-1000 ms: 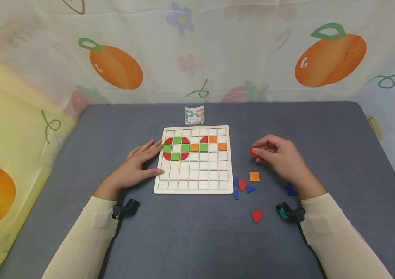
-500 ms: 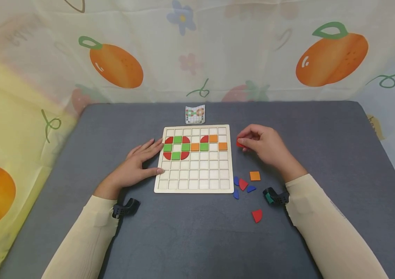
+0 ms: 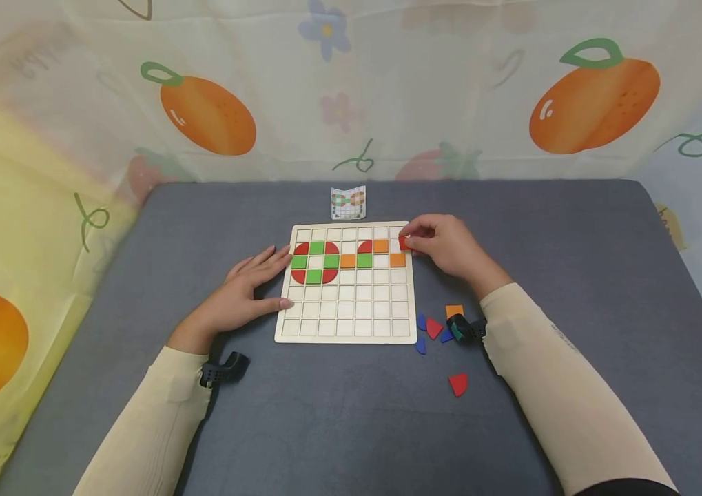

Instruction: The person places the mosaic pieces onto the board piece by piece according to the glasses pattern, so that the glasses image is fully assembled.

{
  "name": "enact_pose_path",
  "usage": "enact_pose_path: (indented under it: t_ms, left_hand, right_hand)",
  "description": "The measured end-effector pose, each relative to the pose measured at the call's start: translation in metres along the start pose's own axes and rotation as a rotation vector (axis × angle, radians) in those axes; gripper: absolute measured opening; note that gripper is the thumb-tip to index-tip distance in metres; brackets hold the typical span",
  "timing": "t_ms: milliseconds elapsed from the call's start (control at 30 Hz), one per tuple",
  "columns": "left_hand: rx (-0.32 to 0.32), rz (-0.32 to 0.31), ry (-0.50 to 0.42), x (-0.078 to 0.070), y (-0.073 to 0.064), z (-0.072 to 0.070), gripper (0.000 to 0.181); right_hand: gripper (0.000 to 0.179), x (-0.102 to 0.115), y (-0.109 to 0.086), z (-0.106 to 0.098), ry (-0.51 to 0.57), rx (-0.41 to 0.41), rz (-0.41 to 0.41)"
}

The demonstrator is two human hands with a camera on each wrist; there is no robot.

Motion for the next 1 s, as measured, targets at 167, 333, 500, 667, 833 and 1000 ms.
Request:
enact_pose_path:
  t_ms: [167,333,500,667,833,1000]
  left_hand:
    - [-0.002,0.005,-0.002,-0.0016,0.0004,-0.0003,0.093]
    - [-0.001,0.005,-0.003,-0.0024,0.0006,-0.0005,0.093]
    - [-0.001,0.001,-0.004,-0.0029,0.0006,-0.001,0.092]
    - [-0.002,0.003,-0.003,-0.0027,0.0009,-0.0014,0.092]
    - [-0.002,0.004,-0.001,-0.0027,0.0006,-0.0018,0.093]
    - [-0.002,0.001,0.002,-0.0025,0.0003,-0.0014,0.095]
  right_hand:
    - [0.019,-0.0007,0.0072,0.0052,-0.017,0.0,0.004]
    - [0.019,0.0013,0.01,0.0083,-0.029,-0.005,0.003]
    - [0.021,0.0008,0.0107,0.0089,-0.02,-0.004,0.031]
    - [0.026,-0.0012,0.0096,0.0091,0.003,-0.005,0.049]
    - [0.027,-0.0012,0.0083,0.0103,0.03,0.005,0.031]
    - [0.033,0.0014,0.0061,0.0107,0.063,0.018,-0.002]
Point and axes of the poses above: each hand's wrist, its own y-axis towards the middle knuckle, its own z-axis out of the palm, x = y × z, the point moved 10 cm from there along y, towards the middle knuckle, and after that the axes turned 5 degrees about z, right-handed, at the moved point
